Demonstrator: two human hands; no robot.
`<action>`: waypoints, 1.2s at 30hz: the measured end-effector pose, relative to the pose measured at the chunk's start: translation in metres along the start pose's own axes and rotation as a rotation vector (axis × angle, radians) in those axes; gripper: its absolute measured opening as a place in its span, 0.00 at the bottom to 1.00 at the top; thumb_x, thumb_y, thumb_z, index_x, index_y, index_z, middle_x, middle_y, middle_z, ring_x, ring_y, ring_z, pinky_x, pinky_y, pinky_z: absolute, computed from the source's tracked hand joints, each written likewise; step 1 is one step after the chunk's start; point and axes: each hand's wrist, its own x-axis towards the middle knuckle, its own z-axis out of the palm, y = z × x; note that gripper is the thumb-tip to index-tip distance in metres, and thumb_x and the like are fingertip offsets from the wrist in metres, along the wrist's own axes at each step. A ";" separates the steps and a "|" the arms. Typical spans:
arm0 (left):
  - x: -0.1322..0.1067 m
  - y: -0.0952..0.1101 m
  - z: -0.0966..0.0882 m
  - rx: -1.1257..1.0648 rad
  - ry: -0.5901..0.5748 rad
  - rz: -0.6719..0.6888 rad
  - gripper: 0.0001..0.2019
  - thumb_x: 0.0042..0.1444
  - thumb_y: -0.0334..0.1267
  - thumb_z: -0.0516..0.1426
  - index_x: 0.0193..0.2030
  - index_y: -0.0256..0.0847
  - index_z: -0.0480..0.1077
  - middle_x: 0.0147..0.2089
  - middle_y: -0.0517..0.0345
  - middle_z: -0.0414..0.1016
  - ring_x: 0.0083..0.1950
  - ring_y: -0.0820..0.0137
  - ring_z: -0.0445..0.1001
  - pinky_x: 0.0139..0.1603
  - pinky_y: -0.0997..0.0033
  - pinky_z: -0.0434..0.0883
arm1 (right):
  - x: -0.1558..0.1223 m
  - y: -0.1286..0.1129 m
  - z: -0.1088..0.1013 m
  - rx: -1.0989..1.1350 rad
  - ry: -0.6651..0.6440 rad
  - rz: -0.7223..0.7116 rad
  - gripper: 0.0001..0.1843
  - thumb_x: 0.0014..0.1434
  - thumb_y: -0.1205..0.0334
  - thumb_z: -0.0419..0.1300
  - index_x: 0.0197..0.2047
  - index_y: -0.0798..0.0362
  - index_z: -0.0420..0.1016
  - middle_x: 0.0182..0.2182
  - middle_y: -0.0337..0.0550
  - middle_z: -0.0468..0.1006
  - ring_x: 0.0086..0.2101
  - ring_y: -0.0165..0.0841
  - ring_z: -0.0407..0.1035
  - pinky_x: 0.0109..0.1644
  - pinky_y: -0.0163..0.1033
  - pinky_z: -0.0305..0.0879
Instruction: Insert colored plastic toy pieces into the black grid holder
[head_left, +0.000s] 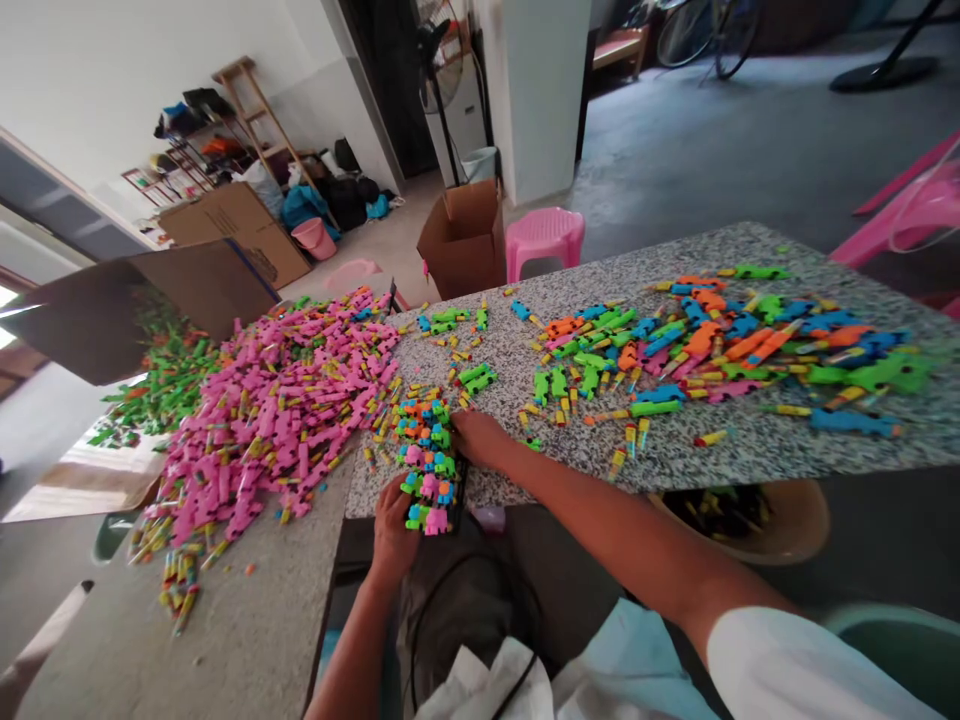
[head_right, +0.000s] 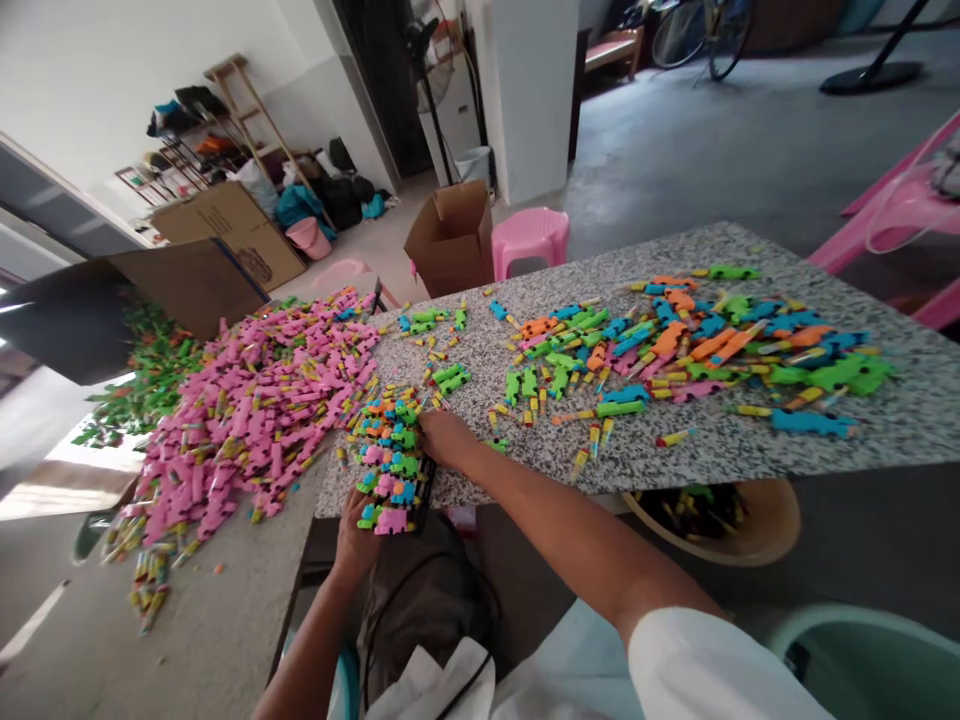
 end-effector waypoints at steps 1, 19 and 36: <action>0.000 0.000 0.000 0.001 0.004 0.003 0.15 0.64 0.35 0.58 0.55 0.46 0.79 0.59 0.47 0.79 0.63 0.55 0.74 0.65 0.48 0.73 | 0.000 0.000 0.001 -0.004 0.005 -0.003 0.15 0.72 0.59 0.54 0.50 0.55 0.79 0.49 0.55 0.84 0.49 0.43 0.78 0.51 0.39 0.68; -0.002 0.000 0.001 0.007 -0.030 0.026 0.13 0.65 0.37 0.58 0.54 0.44 0.78 0.63 0.46 0.75 0.68 0.53 0.70 0.67 0.46 0.70 | 0.002 -0.005 0.005 0.010 0.013 0.019 0.13 0.69 0.61 0.57 0.48 0.56 0.82 0.45 0.54 0.85 0.46 0.40 0.79 0.46 0.36 0.65; -0.006 -0.007 0.007 -0.001 0.040 0.041 0.14 0.62 0.36 0.58 0.52 0.45 0.79 0.63 0.46 0.76 0.65 0.53 0.72 0.64 0.45 0.73 | 0.011 -0.004 0.012 -0.015 -0.081 -0.090 0.15 0.62 0.66 0.60 0.49 0.57 0.86 0.47 0.57 0.85 0.47 0.44 0.79 0.49 0.37 0.69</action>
